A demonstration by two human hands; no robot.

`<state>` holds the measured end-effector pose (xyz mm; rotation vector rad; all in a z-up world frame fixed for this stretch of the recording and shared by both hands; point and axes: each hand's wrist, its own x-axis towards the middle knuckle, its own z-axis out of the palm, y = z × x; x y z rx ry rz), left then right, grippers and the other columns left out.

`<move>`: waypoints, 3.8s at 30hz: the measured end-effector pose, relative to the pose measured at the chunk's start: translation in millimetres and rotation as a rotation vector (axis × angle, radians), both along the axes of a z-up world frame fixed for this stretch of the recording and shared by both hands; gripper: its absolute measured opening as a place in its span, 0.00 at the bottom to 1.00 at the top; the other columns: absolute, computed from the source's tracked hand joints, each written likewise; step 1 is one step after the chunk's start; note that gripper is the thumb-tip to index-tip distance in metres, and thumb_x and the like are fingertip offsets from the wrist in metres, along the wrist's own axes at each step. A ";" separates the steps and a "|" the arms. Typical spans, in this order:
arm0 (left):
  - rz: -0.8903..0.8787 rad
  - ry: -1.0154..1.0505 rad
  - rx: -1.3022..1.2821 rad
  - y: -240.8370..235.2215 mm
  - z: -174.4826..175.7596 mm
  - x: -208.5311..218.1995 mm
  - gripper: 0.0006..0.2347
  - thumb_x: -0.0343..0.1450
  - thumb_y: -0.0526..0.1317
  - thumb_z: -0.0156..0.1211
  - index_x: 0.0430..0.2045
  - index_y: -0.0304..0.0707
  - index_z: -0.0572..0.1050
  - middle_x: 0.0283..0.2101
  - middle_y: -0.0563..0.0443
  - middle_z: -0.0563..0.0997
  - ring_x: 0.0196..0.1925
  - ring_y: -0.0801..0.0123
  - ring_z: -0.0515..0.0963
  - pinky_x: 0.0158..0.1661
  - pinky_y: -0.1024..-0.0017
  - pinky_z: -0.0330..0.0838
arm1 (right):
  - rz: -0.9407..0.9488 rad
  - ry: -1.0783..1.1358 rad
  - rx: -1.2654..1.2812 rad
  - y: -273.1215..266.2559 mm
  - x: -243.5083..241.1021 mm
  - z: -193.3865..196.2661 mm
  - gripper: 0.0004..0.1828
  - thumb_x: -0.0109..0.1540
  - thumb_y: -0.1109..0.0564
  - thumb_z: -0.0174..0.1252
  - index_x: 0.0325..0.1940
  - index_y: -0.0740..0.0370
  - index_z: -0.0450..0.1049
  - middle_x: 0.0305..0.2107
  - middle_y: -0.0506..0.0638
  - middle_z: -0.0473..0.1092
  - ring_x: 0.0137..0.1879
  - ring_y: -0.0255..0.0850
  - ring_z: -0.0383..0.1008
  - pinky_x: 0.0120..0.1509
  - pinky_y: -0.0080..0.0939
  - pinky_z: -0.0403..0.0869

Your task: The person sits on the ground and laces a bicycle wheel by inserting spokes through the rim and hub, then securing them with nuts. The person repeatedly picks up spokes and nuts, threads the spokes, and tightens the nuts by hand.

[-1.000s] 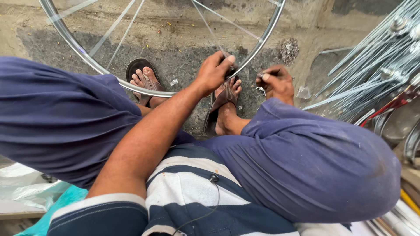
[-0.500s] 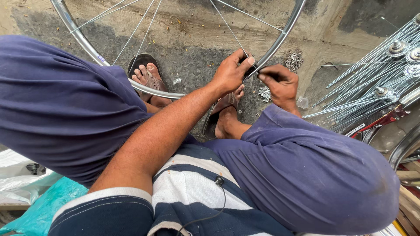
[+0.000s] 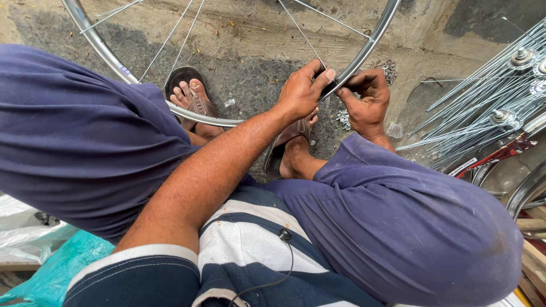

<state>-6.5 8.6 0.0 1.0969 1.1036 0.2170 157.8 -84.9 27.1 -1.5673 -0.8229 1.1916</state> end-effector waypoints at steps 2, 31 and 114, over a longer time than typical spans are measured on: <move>-0.007 0.012 -0.008 1.2 2.7 -0.1 0.14 0.75 0.51 0.55 0.39 0.40 0.77 0.29 0.48 0.83 0.32 0.64 0.83 0.36 0.63 0.74 | -0.080 0.110 0.010 -1.7 -3.5 -3.1 0.19 0.66 0.72 0.66 0.50 0.62 0.63 0.44 0.52 0.74 0.52 0.37 0.78 0.61 0.38 0.80; -0.091 0.103 -0.082 1.2 -6.5 18.3 0.13 0.74 0.46 0.62 0.36 0.32 0.76 0.32 0.46 0.83 0.33 0.67 0.82 0.38 0.66 0.76 | -0.100 0.228 -0.162 -9.4 22.1 -18.4 0.15 0.65 0.63 0.70 0.49 0.64 0.70 0.41 0.52 0.77 0.47 0.39 0.79 0.55 0.40 0.81; 0.024 -0.162 -0.105 0.1 -0.2 15.2 0.13 0.74 0.47 0.58 0.41 0.35 0.73 0.36 0.44 0.82 0.35 0.66 0.83 0.36 0.66 0.78 | -0.345 -0.557 -0.496 -136.8 95.3 -125.2 0.10 0.69 0.55 0.60 0.47 0.66 0.73 0.31 0.51 0.74 0.32 0.36 0.75 0.36 0.38 0.74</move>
